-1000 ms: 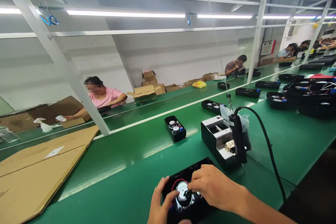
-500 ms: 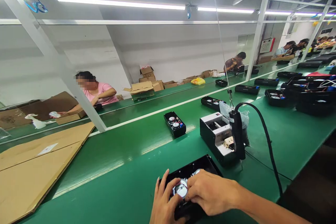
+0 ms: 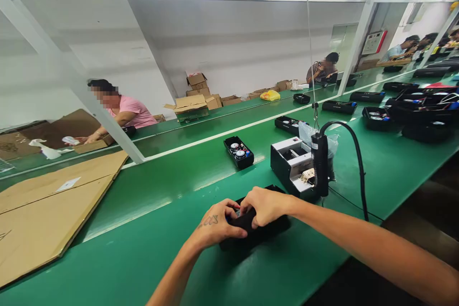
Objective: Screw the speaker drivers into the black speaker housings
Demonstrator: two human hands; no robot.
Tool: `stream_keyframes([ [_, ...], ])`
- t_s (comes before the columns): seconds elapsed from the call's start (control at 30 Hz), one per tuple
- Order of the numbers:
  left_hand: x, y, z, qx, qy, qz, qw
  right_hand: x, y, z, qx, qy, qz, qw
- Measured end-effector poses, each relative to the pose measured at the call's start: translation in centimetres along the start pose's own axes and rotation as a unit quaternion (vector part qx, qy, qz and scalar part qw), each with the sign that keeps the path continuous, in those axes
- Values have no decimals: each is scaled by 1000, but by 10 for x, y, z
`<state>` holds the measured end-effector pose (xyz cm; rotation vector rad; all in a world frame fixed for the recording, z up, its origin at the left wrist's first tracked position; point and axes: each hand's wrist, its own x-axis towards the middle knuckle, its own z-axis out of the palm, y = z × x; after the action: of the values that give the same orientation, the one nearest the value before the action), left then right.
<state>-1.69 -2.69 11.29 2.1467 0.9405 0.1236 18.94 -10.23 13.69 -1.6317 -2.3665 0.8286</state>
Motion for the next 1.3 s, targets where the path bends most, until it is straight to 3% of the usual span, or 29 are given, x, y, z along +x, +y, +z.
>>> stream_keyframes([
  [0.23,7,-6,-1,-36,-11,-9,999,8,17,1,68,-6,-17,998],
  [0.57,10,-2,-5,-38,-38,3,999,10,14,-1,17,-5,-17,1000],
  [0.87,12,-1,-9,-39,-48,3,998,7,-14,5,-109,27,25,993],
  [1.3,15,-1,-13,-20,-88,4,996,4,0,12,-73,51,11,996],
])
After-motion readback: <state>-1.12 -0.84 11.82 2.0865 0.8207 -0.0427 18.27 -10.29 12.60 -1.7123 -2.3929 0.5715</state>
